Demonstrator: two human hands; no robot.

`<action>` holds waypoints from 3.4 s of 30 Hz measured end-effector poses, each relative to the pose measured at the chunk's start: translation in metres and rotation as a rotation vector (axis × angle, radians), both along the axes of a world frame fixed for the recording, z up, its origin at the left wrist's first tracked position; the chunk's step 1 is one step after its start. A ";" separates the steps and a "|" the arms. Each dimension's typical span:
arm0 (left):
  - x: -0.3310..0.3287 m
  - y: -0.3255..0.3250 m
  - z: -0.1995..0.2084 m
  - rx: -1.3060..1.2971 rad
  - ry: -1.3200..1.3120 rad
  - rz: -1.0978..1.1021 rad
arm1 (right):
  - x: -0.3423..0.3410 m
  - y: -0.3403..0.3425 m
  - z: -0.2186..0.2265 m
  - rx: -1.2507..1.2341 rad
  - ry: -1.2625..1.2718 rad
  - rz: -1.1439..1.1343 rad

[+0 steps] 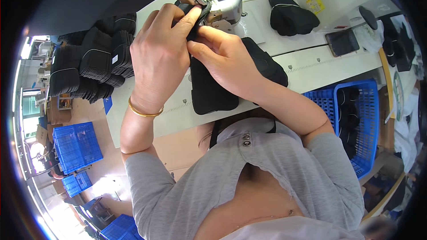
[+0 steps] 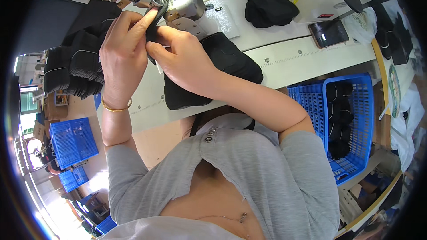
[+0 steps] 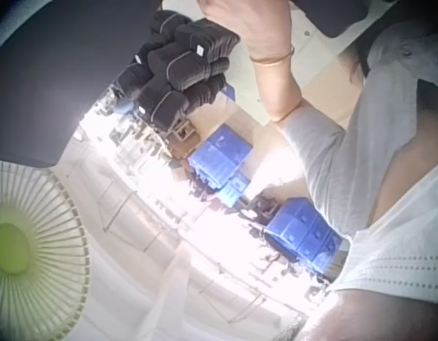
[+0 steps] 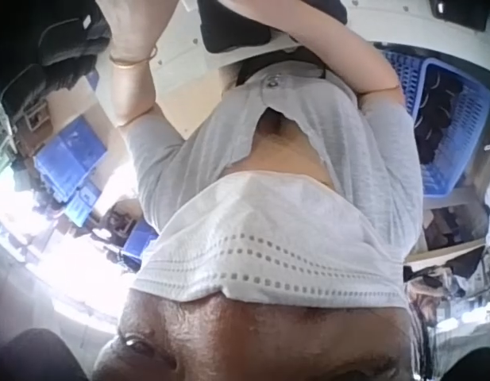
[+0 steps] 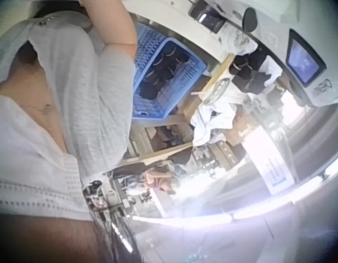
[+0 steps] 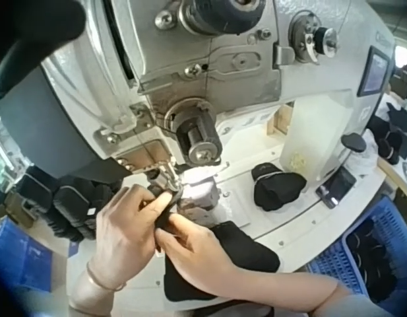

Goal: Stitching black fabric components using an industrial sewing machine.

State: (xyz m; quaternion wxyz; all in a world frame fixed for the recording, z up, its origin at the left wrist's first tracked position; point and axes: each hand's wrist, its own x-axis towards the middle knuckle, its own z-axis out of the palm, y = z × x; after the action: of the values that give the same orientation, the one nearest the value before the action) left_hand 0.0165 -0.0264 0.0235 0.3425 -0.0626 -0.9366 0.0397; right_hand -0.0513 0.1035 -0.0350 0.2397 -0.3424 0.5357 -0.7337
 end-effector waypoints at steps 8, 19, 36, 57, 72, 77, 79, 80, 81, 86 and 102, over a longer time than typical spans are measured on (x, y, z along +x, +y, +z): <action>-0.001 0.003 0.003 -0.056 -0.001 -0.009 | -0.001 -0.012 -0.005 0.011 -0.007 -0.038; 0.000 0.008 -0.001 -0.124 -0.002 0.045 | 0.002 -0.019 -0.005 -0.018 0.004 -0.076; 0.012 0.043 -0.013 -0.123 0.164 -0.085 | -0.005 0.019 -0.001 -0.029 0.059 -0.126; -0.013 0.033 -0.008 -0.105 0.118 0.055 | -0.020 0.008 0.001 -0.093 -0.023 -0.084; -0.021 0.034 -0.016 -0.098 0.249 -0.017 | -0.021 0.003 -0.007 -0.112 -0.045 -0.110; -0.017 0.032 -0.018 -0.081 0.261 -0.005 | -0.014 0.009 0.002 -0.107 -0.066 -0.071; -0.013 0.033 -0.018 -0.060 0.249 0.165 | -0.007 0.013 0.013 -0.133 -0.231 -0.051; -0.010 0.032 -0.017 -0.045 0.218 0.217 | -0.008 0.015 0.012 -0.132 -0.233 -0.051; -0.008 0.032 -0.017 -0.046 0.220 0.216 | -0.007 0.020 0.010 -0.128 -0.222 -0.014; -0.002 0.029 -0.018 0.095 0.158 0.225 | -0.005 0.025 -0.003 -0.165 -0.154 0.038; 0.091 0.050 -0.092 1.806 0.209 -0.202 | -0.012 0.059 -0.025 0.104 -0.217 0.120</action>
State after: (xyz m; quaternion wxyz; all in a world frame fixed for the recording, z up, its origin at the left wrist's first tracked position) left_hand 0.1080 0.0237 -0.0689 0.3463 0.1513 -0.5658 -0.7329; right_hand -0.0632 0.1628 -0.0600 0.3570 -0.2795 0.5225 -0.7221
